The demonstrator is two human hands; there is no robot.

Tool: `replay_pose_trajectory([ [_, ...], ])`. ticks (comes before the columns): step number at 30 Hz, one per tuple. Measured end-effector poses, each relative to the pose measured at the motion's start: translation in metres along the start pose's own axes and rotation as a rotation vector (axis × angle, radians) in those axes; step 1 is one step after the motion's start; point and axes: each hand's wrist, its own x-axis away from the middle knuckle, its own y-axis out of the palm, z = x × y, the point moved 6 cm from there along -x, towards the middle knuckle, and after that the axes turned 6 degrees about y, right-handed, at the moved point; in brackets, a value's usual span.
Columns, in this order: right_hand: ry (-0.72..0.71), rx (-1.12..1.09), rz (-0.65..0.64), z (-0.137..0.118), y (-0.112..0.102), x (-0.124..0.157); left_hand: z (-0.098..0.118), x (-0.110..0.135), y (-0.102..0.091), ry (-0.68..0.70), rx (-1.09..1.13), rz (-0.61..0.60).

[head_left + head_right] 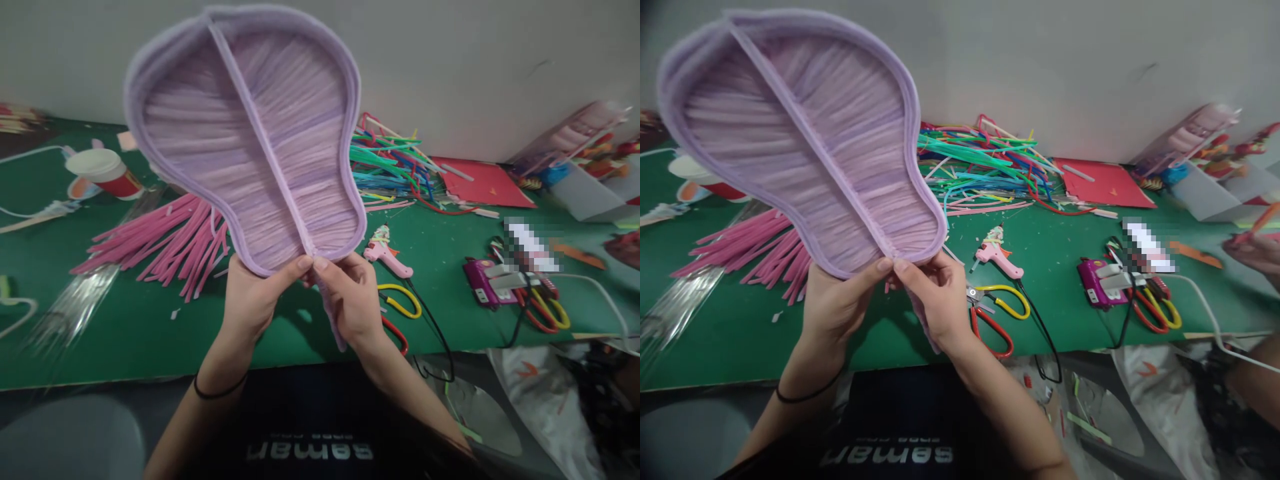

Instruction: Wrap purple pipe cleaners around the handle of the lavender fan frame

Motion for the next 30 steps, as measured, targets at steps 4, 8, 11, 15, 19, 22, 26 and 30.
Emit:
replay_pose_trajectory([
  [4, 0.109, 0.049, -0.029, 0.006, -0.007, -0.001, 0.004, -0.004, 0.0, 0.087, 0.002, 0.014],
  [8, 0.118, 0.143, -0.085, 0.002, -0.014, -0.001, 0.0, -0.007, 0.004, 0.043, 0.086, -0.012],
  [11, 0.038, 0.242, -0.057, -0.004, -0.015, -0.002, -0.005, -0.008, 0.007, -0.007, 0.122, -0.051],
  [15, -0.036, 0.254, -0.002, -0.005, -0.015, -0.002, -0.009, -0.007, 0.01, -0.02, 0.129, -0.056],
  [19, -0.074, 0.182, 0.099, 0.005, -0.021, -0.001, -0.012, -0.004, 0.017, -0.04, 0.112, -0.038],
  [22, -0.1, 0.091, 0.154, 0.012, -0.023, -0.002, -0.015, -0.004, 0.021, -0.038, 0.114, -0.042],
  [26, -0.039, 0.14, 0.128, 0.018, -0.025, -0.01, -0.024, -0.008, 0.013, -0.025, 0.099, -0.017],
  [30, 0.052, 0.254, 0.105, 0.015, -0.042, -0.021, -0.03, -0.012, -0.003, -0.022, 0.073, 0.029],
])
